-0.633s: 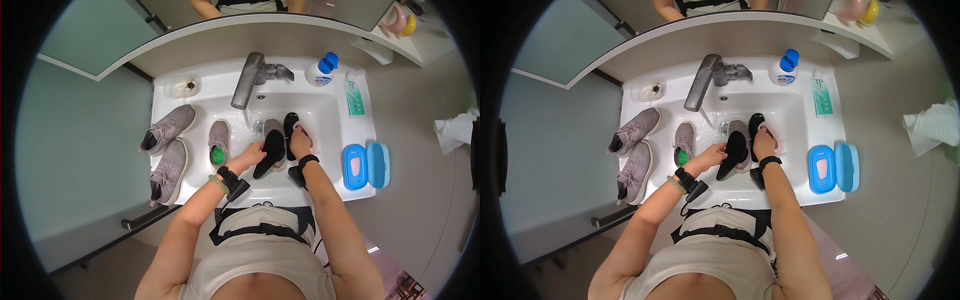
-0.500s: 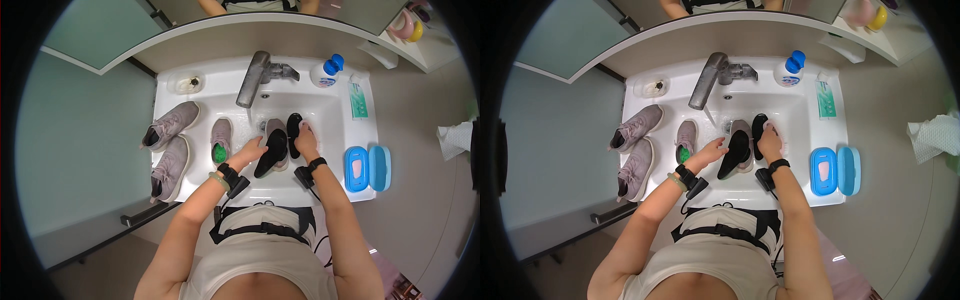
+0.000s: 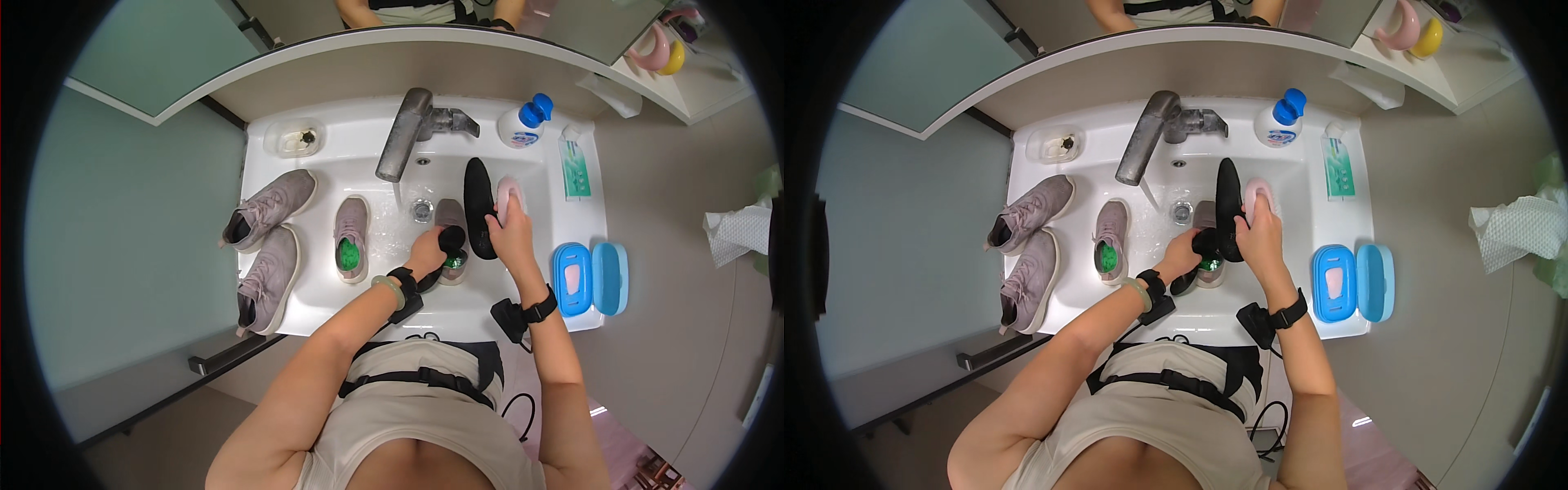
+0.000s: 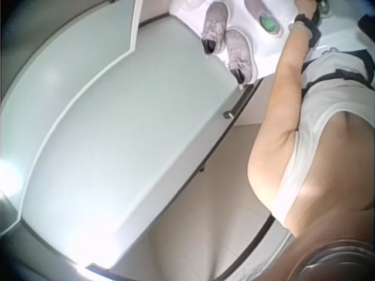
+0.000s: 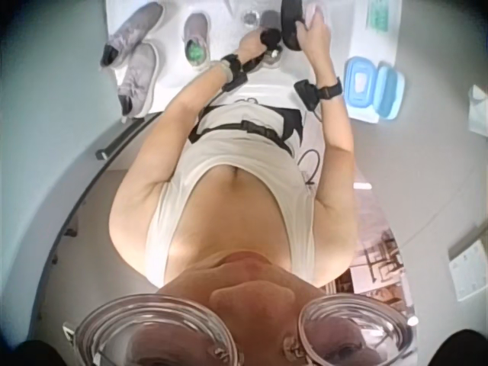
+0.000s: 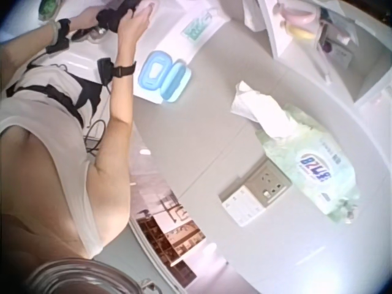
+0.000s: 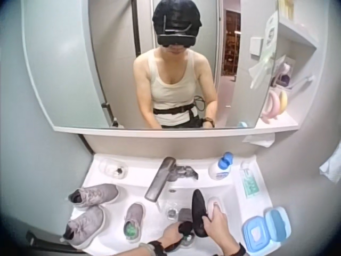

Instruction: The person cleans shoe insoles in a sink using a brush. They rinse the insoles under the faucet and scrub them with the brush, handling them one at a time.

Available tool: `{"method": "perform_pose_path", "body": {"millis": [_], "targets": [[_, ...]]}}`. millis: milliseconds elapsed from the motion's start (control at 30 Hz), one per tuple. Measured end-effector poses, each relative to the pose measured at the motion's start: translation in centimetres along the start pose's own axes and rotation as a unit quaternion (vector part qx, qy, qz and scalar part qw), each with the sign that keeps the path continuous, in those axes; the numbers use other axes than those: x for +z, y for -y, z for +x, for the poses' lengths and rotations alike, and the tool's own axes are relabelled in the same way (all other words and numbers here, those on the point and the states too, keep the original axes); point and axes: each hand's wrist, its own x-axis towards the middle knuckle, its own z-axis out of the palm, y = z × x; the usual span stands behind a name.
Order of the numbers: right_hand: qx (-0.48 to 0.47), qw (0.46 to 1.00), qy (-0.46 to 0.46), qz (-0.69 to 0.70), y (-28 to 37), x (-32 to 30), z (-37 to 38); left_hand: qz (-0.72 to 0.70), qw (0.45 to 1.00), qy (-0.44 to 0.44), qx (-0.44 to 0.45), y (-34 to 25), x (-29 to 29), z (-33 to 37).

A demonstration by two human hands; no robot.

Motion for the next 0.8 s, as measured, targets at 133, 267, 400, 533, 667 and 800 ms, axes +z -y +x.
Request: {"method": "perform_pose_path", "body": {"millis": [133, 267, 400, 533, 667, 800], "targets": [[0.005, 1.0, 0.016, 0.017, 1.7, 0.2, 0.5, -0.025, 0.999, 0.036, 0.03, -1.3, 1.1, 0.3], [0.02, 0.998, 0.05, 0.023, 1.1, 2.2, 0.8, -0.129, 0.977, 0.159, 0.06, -0.7, 0.6, 1.6], [0.032, 0.993, 0.076, 0.082, 0.5, 5.3, 0.4, -0.55, 0.824, -0.028, -0.135, 0.2, -2.8, 1.3], [0.005, 0.956, 0.206, 0.208, 2.1, 9.7, 0.0, -0.76, 0.632, 0.059, -0.14, 0.8, -9.2, 0.0], [-0.052, 0.966, 0.248, 0.051, 2.3, 14.0, 2.3, -0.738, 0.646, -0.152, -0.124, 5.0, -11.4, -0.7], [-0.175, 0.928, 0.235, -0.232, -3.0, 16.7, 3.5, -0.74, 0.643, -0.124, -0.153, 3.8, -13.2, -2.8]]}}
